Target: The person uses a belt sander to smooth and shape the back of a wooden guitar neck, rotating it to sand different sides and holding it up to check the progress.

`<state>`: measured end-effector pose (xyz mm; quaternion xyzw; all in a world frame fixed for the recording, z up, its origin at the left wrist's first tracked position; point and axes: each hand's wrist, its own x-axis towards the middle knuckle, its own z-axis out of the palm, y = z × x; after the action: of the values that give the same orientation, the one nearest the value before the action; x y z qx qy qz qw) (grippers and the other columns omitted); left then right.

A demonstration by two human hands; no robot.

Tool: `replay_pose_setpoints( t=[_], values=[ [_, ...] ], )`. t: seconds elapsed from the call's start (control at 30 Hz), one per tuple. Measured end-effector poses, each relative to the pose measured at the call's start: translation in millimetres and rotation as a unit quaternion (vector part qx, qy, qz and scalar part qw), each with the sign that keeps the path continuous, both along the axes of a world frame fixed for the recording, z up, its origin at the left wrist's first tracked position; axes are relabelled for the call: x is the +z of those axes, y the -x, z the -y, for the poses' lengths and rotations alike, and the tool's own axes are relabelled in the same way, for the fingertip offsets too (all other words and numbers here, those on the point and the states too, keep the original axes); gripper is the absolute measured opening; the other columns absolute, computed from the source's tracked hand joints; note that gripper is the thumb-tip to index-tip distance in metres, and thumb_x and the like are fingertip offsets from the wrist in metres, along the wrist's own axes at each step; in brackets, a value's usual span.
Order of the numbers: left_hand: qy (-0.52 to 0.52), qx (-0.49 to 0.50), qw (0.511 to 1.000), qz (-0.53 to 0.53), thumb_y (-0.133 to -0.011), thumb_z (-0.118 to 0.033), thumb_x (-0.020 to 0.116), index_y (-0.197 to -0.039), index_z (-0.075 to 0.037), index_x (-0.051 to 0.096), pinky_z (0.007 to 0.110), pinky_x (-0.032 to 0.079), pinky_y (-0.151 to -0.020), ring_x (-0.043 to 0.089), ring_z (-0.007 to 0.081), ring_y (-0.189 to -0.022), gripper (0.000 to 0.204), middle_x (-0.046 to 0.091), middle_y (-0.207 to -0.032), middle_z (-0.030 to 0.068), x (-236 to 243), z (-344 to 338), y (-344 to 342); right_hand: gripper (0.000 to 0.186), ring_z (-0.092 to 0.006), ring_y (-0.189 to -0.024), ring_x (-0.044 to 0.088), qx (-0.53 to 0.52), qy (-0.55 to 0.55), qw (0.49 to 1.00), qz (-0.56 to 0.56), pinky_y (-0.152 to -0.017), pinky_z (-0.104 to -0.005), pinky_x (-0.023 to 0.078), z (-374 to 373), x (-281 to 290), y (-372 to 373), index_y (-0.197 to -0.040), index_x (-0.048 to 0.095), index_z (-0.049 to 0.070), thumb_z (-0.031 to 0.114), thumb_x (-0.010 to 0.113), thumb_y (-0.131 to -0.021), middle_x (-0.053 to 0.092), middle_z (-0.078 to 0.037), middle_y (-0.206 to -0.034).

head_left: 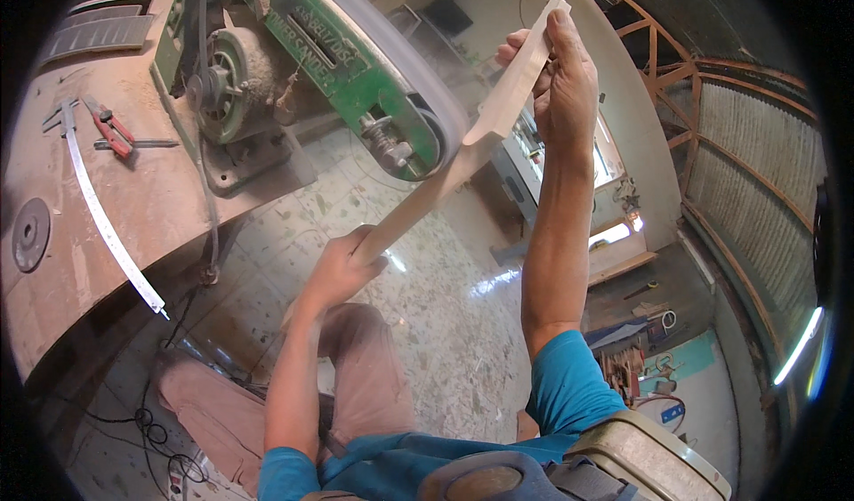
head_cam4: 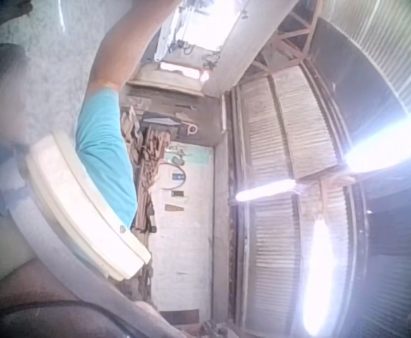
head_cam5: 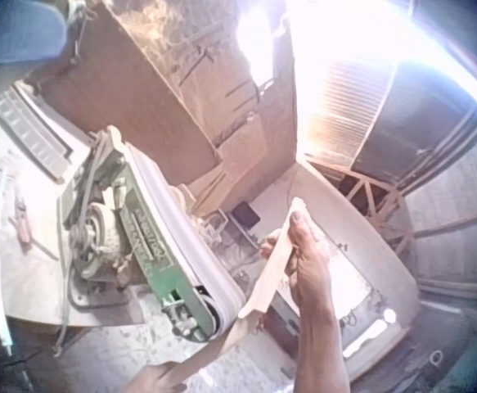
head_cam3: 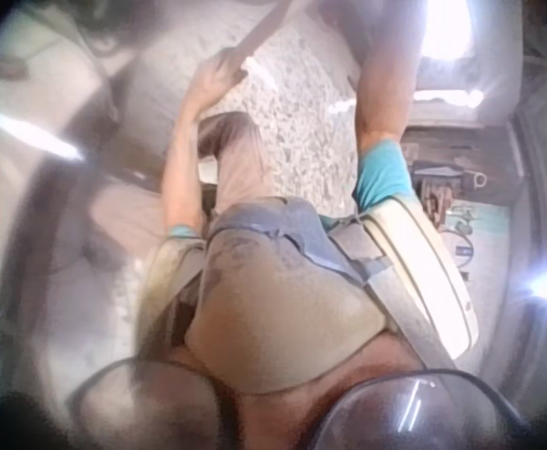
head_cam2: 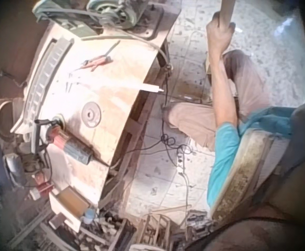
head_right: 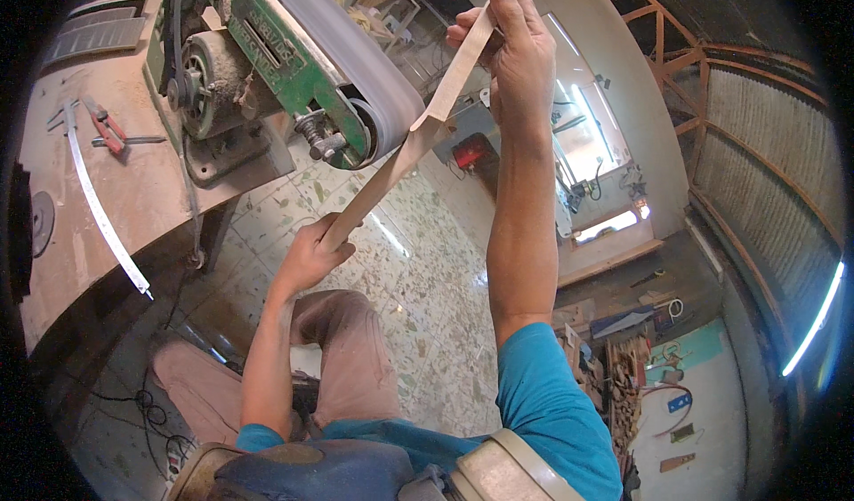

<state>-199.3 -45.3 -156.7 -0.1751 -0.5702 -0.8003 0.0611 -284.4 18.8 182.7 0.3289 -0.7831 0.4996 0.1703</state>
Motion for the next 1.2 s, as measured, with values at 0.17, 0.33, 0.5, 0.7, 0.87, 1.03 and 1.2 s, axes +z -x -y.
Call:
replay_pose_setpoints(
  t=[0.17,0.33,0.5,0.7,0.87,1.03,1.2],
  values=[
    [0.002,-0.029,1.0,0.009,-0.084,-0.008,0.073,-0.119,-0.001,0.069,0.032,0.05,-0.074,0.061,0.0162,-0.077,0.036,0.066,-0.085,0.0079,2,-1,2,0.051,-0.0231,-0.078,0.076,-0.017,0.001,1.0,-0.02,-0.071,-0.0323,0.066,0,0,6,-0.123,0.059,-0.006,0.04,0.065,-0.102,0.071,-0.017,-0.089],
    [-0.025,-0.069,0.997,0.004,-0.085,-0.006,0.072,-0.118,-0.003,0.071,0.029,0.046,-0.067,0.053,0.0104,-0.071,0.033,0.058,-0.077,0.0002,5,1,4,0.059,-0.02,-0.076,0.075,-0.067,-0.04,0.994,-0.075,-0.067,-0.0309,0.065,1,-1,6,-0.126,0.062,-0.005,0.046,0.069,-0.098,0.071,-0.015,-0.086],
    [-0.053,-0.127,0.99,0.013,-0.086,-0.008,0.071,-0.119,-0.003,0.071,0.03,0.046,-0.066,0.054,0.0112,-0.069,0.033,0.058,-0.074,0.0,8,2,6,0.075,-0.0181,-0.077,0.075,-0.114,-0.078,0.983,-0.124,-0.067,-0.0299,0.065,-4,0,10,-0.132,0.061,-0.008,0.055,0.074,-0.091,0.071,-0.015,-0.087],
    [-0.148,-0.317,0.936,0.023,-0.086,-0.019,0.072,-0.119,-0.006,0.071,0.03,0.048,-0.066,0.056,0.0108,-0.069,0.035,0.06,-0.075,-0.0004,5,-15,28,0.078,-0.0223,-0.076,0.073,-0.278,-0.15,0.915,-0.252,-0.074,-0.0331,0.057,-28,0,40,-0.127,0.066,-0.008,0.059,0.076,-0.088,0.075,-0.017,-0.092],
    [0.081,0.087,0.993,0.03,-0.085,-0.016,0.071,-0.113,-0.004,0.066,0.043,0.053,-0.071,0.068,0.0326,-0.077,0.03,0.069,-0.084,0.0138,19,-60,11,0.058,-0.0225,-0.069,0.072,-0.102,0.03,0.994,-0.019,-0.07,-0.0346,0.061,-49,6,34,-0.112,0.067,-0.01,0.046,0.06,-0.102,0.072,-0.018,-0.086],
    [0.149,0.332,0.931,0.016,-0.078,-0.008,0.073,-0.104,-0.002,0.06,0.05,0.053,-0.074,0.067,0.0434,-0.085,0.03,0.068,-0.091,0.0214,44,-59,-30,0.056,-0.0259,-0.092,0.071,0.102,0.076,0.99,0.055,-0.085,-0.0403,0.062,-67,13,12,-0.151,0.039,0.003,0.042,0.036,-0.112,0.068,-0.02,-0.11],
    [0.155,0.368,0.917,0.019,-0.075,-0.006,0.074,-0.103,-0.001,0.061,0.049,0.053,-0.074,0.067,0.0419,-0.086,0.031,0.067,-0.093,0.0193,46,-51,-40,0.056,-0.0262,-0.096,0.07,0.166,0.07,0.981,0.068,-0.093,-0.0443,0.06,-56,10,2,-0.153,0.038,0.005,0.042,0.036,-0.112,0.067,-0.019,-0.113]
  ],
)
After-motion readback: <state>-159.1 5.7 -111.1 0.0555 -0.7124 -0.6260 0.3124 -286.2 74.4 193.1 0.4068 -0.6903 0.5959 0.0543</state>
